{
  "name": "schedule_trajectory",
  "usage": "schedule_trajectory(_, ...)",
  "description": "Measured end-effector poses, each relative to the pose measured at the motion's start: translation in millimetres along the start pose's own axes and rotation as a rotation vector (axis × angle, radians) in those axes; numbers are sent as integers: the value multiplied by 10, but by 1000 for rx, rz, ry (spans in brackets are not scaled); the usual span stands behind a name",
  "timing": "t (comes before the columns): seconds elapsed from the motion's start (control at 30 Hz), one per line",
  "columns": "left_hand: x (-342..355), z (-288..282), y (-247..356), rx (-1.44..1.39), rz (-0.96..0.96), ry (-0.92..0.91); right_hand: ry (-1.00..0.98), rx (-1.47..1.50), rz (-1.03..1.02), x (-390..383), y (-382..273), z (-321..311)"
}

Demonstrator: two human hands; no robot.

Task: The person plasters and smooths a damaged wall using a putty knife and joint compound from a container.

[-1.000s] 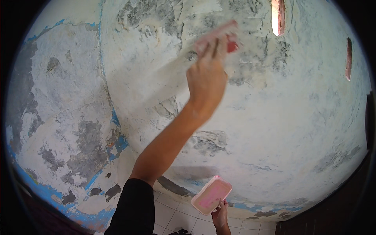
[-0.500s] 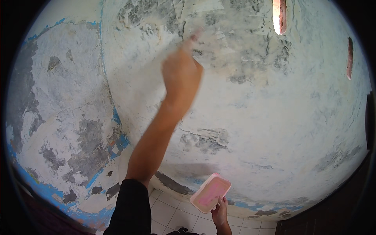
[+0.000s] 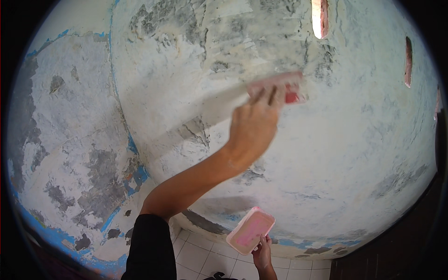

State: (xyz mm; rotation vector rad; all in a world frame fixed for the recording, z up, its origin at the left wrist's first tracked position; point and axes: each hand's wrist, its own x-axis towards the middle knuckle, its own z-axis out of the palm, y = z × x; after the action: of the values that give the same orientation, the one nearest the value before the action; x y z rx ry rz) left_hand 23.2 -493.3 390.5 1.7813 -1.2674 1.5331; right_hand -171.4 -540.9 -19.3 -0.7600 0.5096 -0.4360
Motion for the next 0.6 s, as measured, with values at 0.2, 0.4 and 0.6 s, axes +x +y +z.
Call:
schedule_trajectory(0.2, -11, 481, -464, 218, 16, 73, -2, -4, 19, 8, 49, 0)
schedule_trajectory(0.4, -510, 156, -21, 15, 33, -106, -14, 16, 15, -4, 4, 10)
schedule_trajectory(0.6, 146, -344, -728, 57, -380, 166, 9, 11, -2, -30, -6, 18)
